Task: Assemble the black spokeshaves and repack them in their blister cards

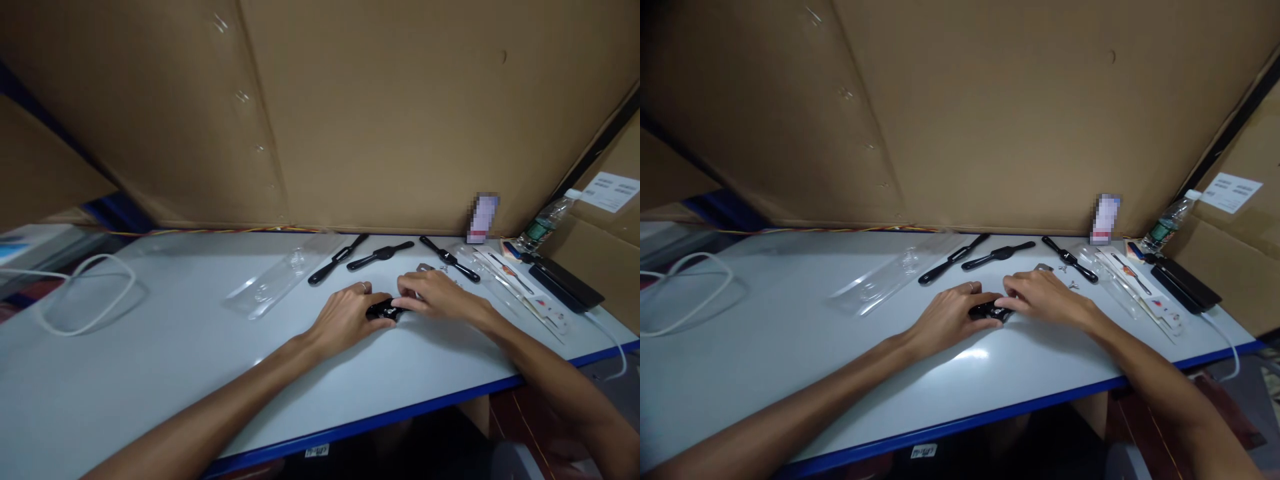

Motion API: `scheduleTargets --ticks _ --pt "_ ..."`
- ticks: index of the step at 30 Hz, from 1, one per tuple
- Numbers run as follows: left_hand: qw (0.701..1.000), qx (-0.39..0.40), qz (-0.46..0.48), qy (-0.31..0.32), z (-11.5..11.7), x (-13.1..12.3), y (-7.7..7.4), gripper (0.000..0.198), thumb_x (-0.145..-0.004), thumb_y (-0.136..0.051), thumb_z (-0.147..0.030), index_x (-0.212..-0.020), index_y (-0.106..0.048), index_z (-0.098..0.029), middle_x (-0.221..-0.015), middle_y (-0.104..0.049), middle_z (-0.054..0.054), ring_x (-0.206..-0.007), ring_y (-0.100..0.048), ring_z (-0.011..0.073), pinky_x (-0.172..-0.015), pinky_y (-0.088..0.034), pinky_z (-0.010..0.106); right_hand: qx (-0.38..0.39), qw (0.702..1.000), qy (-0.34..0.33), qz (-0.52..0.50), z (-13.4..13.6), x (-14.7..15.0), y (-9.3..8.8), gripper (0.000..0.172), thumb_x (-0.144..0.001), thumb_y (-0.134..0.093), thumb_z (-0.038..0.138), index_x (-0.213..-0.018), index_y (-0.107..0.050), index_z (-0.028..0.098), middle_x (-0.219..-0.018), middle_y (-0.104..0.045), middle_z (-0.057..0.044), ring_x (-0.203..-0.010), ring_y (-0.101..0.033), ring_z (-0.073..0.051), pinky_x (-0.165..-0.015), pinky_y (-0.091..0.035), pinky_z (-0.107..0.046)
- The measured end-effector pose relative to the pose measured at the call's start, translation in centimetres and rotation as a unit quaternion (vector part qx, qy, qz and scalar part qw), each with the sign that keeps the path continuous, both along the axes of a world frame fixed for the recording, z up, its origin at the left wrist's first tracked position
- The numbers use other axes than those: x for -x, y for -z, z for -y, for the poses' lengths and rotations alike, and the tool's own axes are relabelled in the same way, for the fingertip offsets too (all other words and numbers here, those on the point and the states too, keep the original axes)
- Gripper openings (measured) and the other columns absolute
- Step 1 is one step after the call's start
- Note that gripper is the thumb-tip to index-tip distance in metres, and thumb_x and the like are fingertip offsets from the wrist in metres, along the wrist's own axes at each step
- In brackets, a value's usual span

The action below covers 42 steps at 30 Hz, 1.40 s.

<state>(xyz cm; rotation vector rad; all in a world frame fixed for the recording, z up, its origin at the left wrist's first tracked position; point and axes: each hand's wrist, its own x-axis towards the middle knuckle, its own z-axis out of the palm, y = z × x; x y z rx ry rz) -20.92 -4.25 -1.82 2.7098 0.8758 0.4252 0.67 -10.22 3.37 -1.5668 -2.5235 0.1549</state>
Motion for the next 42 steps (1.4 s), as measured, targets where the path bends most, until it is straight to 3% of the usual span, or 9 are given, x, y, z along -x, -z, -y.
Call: scheduleTargets --ticks 6,10,16,21,24,30,38,42 --pt "1.0 0.004 -0.01 -0.001 0.2 -0.1 -0.4 0.036 -0.093 -0.062 -0.056 -0.111 -0.075 -0.026 -0.091 -0.064 0.005 -0.077 -0.064 0.022 -0.063 -0.041 0.03 -0.005 0.994 -0.017 0.106 0.8 2.0 1.2 0.031 -0.107 -0.046 0.039 -0.108 -0.069 0.018 -0.094 -0.071 -0.006 -0.064 -0.054 -0.014 -0.059 -0.023 -0.029" --pt "0.999 0.024 -0.022 -0.014 0.6 -0.2 -0.6 0.034 -0.095 -0.059 -0.053 -0.112 -0.075 -0.027 -0.095 -0.065 0.005 -0.078 -0.067 0.0231 -0.063 -0.042 0.03 -0.006 0.997 -0.024 0.075 1.0 2.3 1.4 0.027 -0.104 -0.049 0.032 -0.102 -0.072 0.018 -0.094 -0.073 -0.006 -0.066 -0.057 -0.014 -0.059 -0.024 -0.03" --pt "0.999 0.036 -0.024 -0.026 0.8 -0.3 -0.8 0.031 -0.094 -0.062 -0.05 -0.113 -0.074 -0.029 -0.094 -0.065 0.005 -0.08 -0.067 0.0236 -0.063 -0.04 0.03 -0.002 0.999 0.031 0.028 1.3 3.1 1.9 0.025 -0.099 -0.051 0.023 -0.115 -0.071 0.02 -0.09 -0.076 -0.006 -0.066 -0.06 -0.016 -0.06 -0.027 -0.031" --pt "0.998 0.018 -0.032 -0.045 0.9 -0.3 -0.7 0.037 -0.091 -0.066 -0.052 -0.119 -0.07 -0.028 -0.098 -0.066 0.004 -0.083 -0.067 0.024 -0.065 -0.042 0.031 -0.012 0.999 0.033 -0.005 0.4 1.5 0.7 0.027 -0.102 -0.054 0.037 -0.089 -0.07 0.019 -0.084 -0.072 -0.004 -0.072 -0.058 -0.015 -0.064 -0.03 -0.03" --pt "0.998 -0.003 -0.033 -0.058 0.8 -0.3 -0.5 0.048 -0.089 -0.067 -0.057 -0.125 -0.066 -0.025 -0.103 -0.067 0.006 -0.087 -0.068 0.026 -0.066 -0.045 0.032 -0.039 0.997 0.061 -0.016 -0.1 0.0 -0.1 0.019 -0.097 -0.062 0.037 -0.096 -0.068 0.019 -0.095 -0.072 -0.005 -0.081 -0.059 -0.017 -0.07 -0.035 -0.03" --pt "0.996 -0.013 -0.02 -0.085 0.4 -0.1 -0.5 0.049 -0.088 -0.068 -0.056 -0.123 -0.063 -0.021 -0.105 -0.068 0.007 -0.087 -0.069 0.0265 -0.068 -0.047 0.034 0.03 0.999 0.004 0.039 -0.6 -0.6 0.6 0.009 -0.095 -0.061 0.024 -0.096 -0.069 0.019 -0.097 -0.073 -0.008 -0.091 -0.063 -0.023 -0.077 -0.04 -0.034" --pt "0.998 -0.021 0.042 -0.045 -0.7 0.4 0.3 0.052 -0.089 -0.07 -0.038 -0.136 -0.055 -0.02 -0.116 -0.063 0.011 -0.107 -0.062 0.0295 -0.09 -0.051 0.044 0.009 0.999 0.019 0.035 -0.7 -0.3 1.9 0.02 -0.102 -0.047 0.024 -0.112 -0.062 0.015 -0.095 -0.073 -0.011 -0.077 -0.063 -0.021 -0.066 -0.033 -0.032" --pt "0.991 -0.054 0.117 -0.023 -1.4 0.7 0.8 0.062 -0.088 -0.069 -0.037 -0.145 -0.048 -0.024 -0.125 -0.058 0.012 -0.117 -0.056 0.0317 -0.101 -0.047 0.052 -0.009 0.998 0.034 0.051 -1.4 -1.5 1.4 0.02 -0.102 -0.049 0.025 -0.113 -0.062 0.015 -0.09 -0.073 -0.01 -0.076 -0.063 -0.021 -0.065 -0.031 -0.03"
